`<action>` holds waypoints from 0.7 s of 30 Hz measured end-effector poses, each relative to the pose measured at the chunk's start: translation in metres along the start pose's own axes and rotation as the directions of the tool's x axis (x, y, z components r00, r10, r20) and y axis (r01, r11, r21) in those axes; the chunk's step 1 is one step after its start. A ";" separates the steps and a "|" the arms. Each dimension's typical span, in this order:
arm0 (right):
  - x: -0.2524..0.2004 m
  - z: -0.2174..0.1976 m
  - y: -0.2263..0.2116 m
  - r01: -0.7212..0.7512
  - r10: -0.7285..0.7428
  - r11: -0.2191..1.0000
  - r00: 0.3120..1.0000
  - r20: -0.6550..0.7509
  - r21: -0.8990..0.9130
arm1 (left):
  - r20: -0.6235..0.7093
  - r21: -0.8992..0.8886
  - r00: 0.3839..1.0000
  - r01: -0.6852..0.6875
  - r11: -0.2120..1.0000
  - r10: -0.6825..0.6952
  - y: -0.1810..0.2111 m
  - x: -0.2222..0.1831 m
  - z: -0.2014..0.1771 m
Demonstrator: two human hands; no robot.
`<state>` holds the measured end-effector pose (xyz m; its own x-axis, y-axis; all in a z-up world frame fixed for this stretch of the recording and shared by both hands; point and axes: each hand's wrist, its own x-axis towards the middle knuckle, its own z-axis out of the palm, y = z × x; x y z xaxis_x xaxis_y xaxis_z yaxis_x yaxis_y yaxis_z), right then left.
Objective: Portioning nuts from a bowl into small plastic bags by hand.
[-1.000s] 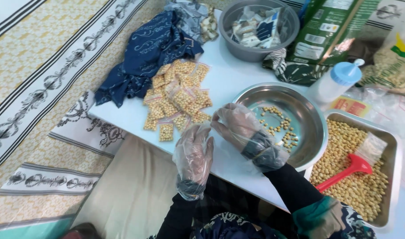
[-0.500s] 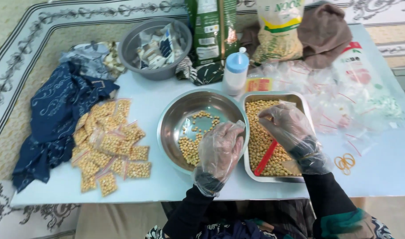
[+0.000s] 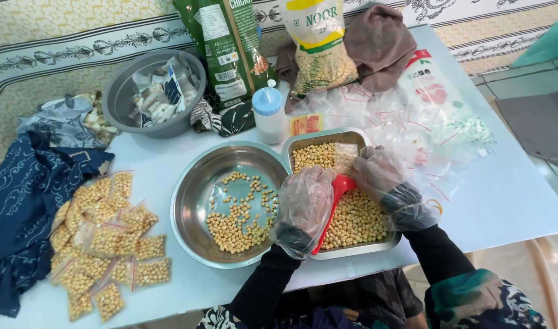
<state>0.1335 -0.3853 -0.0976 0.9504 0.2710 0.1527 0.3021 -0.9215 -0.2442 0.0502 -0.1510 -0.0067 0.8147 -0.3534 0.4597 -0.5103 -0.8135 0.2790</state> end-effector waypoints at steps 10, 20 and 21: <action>-0.009 -0.065 -0.069 -0.415 0.456 0.656 0.883 0.107 0.630 | 0.077 -0.036 0.992 0.100 0.994 -0.097 -0.022 -0.001 0.055; -0.038 -0.077 -0.113 -0.160 0.142 0.477 0.984 0.104 0.864 | -0.280 -0.151 0.958 0.027 0.988 -0.069 -0.017 -0.018 0.023; -0.037 -0.081 -0.118 -0.156 0.131 0.477 0.986 0.105 0.865 | -0.284 -0.145 0.956 0.035 0.989 -0.076 -0.019 -0.021 0.016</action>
<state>0.0565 -0.3090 0.0035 0.9843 0.1759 0.0178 0.0606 -0.2409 -0.9687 0.0470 -0.1360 -0.0353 0.7393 -0.1453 0.6575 -0.5157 -0.7501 0.4141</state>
